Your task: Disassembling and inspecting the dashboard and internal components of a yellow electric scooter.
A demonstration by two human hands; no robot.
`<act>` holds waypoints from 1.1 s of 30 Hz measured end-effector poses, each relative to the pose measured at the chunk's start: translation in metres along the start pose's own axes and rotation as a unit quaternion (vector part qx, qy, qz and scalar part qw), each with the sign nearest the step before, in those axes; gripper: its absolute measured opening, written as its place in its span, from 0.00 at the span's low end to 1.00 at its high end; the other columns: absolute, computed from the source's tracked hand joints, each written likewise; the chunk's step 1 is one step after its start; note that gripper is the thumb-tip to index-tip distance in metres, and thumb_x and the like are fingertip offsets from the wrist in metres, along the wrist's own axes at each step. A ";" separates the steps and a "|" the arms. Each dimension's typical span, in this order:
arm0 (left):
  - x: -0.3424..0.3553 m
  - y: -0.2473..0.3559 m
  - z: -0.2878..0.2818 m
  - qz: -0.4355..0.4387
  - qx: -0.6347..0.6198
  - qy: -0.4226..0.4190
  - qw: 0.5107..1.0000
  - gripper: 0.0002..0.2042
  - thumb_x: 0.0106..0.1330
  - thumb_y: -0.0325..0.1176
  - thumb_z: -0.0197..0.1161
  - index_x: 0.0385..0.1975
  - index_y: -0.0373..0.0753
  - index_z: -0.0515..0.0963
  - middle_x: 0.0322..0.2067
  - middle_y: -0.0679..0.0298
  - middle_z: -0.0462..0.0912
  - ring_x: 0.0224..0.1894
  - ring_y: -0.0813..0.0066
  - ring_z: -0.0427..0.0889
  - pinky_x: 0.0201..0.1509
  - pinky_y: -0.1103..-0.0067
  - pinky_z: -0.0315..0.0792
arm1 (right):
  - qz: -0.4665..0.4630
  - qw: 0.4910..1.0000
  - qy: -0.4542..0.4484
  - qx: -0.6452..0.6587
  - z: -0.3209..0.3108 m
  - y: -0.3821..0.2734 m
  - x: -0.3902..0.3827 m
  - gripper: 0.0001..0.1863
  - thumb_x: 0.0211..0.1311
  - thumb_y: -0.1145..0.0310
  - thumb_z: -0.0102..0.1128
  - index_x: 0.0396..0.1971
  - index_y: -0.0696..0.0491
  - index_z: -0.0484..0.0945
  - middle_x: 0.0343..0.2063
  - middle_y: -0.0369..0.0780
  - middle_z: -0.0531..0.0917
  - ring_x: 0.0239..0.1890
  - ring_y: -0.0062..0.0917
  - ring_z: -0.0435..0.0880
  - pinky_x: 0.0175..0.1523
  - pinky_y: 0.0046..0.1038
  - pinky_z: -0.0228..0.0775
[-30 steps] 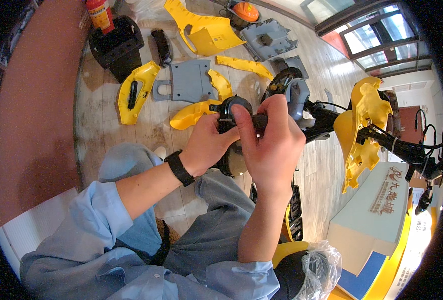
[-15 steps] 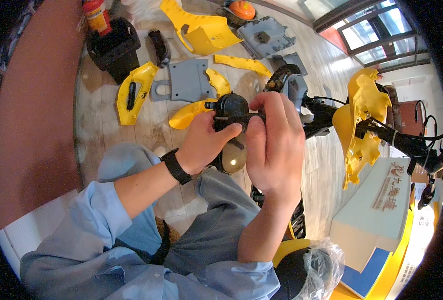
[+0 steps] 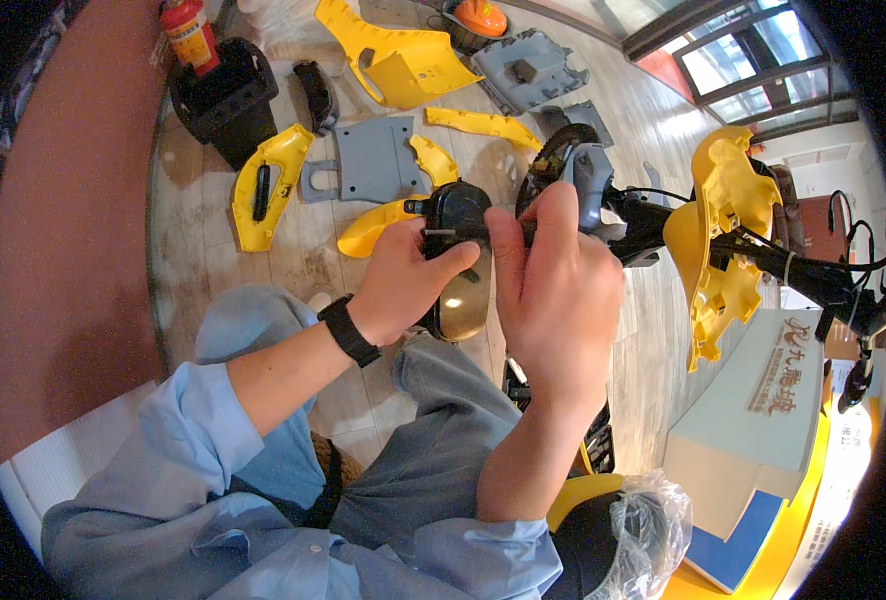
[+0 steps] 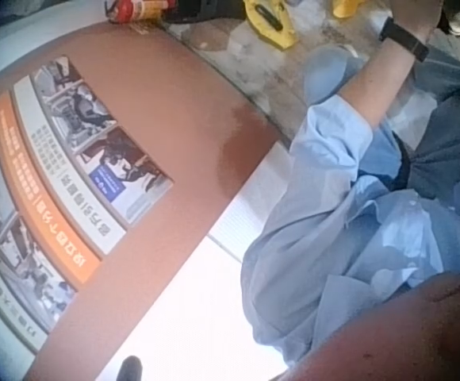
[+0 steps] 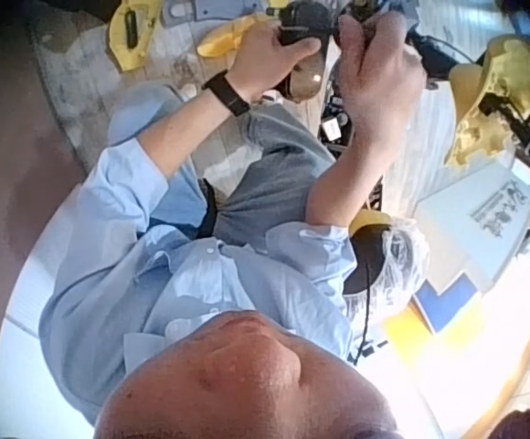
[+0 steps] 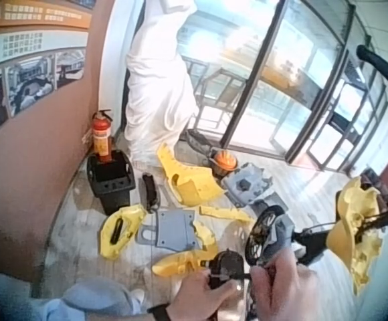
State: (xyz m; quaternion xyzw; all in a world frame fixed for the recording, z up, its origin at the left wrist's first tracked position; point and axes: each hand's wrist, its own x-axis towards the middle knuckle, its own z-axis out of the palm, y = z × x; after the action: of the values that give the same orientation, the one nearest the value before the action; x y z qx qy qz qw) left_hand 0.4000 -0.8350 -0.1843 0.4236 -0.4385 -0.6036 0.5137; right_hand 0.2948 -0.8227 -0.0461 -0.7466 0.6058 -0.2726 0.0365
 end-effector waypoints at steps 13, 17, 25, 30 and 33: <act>-0.005 0.008 -0.001 0.073 0.090 0.020 0.993 0.12 0.58 0.36 0.68 0.30 0.32 0.80 0.20 0.58 0.81 0.22 0.71 0.79 0.29 0.75 0.72 | -0.069 0.997 -0.018 0.037 0.002 -0.003 0.000 0.06 0.61 0.72 0.55 0.37 0.57 0.72 0.22 0.45 0.77 0.23 0.44 0.77 0.33 0.38 0.68; -0.003 0.003 0.001 0.078 0.082 0.020 0.993 0.12 0.58 0.36 0.68 0.30 0.31 0.80 0.21 0.58 0.82 0.22 0.71 0.79 0.30 0.75 0.72 | -0.092 0.996 -0.013 -0.005 -0.001 -0.001 0.000 0.06 0.61 0.75 0.56 0.37 0.56 0.71 0.21 0.46 0.78 0.25 0.44 0.79 0.32 0.38 0.69; -0.006 0.018 -0.002 0.068 0.187 0.010 0.980 0.12 0.59 0.36 0.68 0.31 0.32 0.80 0.21 0.58 0.82 0.22 0.69 0.79 0.29 0.74 0.72 | -0.002 0.994 -0.024 -0.108 -0.006 -0.009 -0.004 0.16 0.65 0.57 0.61 0.30 0.55 0.70 0.13 0.43 0.75 0.20 0.42 0.79 0.24 0.39 0.66; -0.005 0.007 -0.001 0.065 0.106 0.020 0.992 0.12 0.58 0.37 0.68 0.30 0.32 0.79 0.19 0.58 0.80 0.21 0.69 0.78 0.28 0.73 0.71 | -0.016 0.988 -0.056 -0.146 -0.009 -0.014 -0.002 0.14 0.64 0.61 0.59 0.26 0.55 0.71 0.17 0.44 0.76 0.23 0.42 0.79 0.27 0.40 0.66; -0.004 0.006 0.002 0.074 0.073 0.034 0.994 0.12 0.58 0.37 0.68 0.29 0.32 0.79 0.18 0.59 0.79 0.21 0.69 0.78 0.27 0.74 0.71 | -0.083 0.995 -0.015 -0.054 -0.005 -0.003 0.000 0.06 0.61 0.69 0.57 0.29 0.55 0.74 0.24 0.45 0.78 0.29 0.42 0.78 0.32 0.38 0.67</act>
State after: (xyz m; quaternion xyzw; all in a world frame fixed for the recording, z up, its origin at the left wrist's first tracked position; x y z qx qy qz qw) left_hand 0.4004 -0.8313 -0.1778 0.4466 -0.4938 -0.5156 0.5393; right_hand 0.2951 -0.8205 -0.0402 -0.7994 0.5544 -0.2306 -0.0174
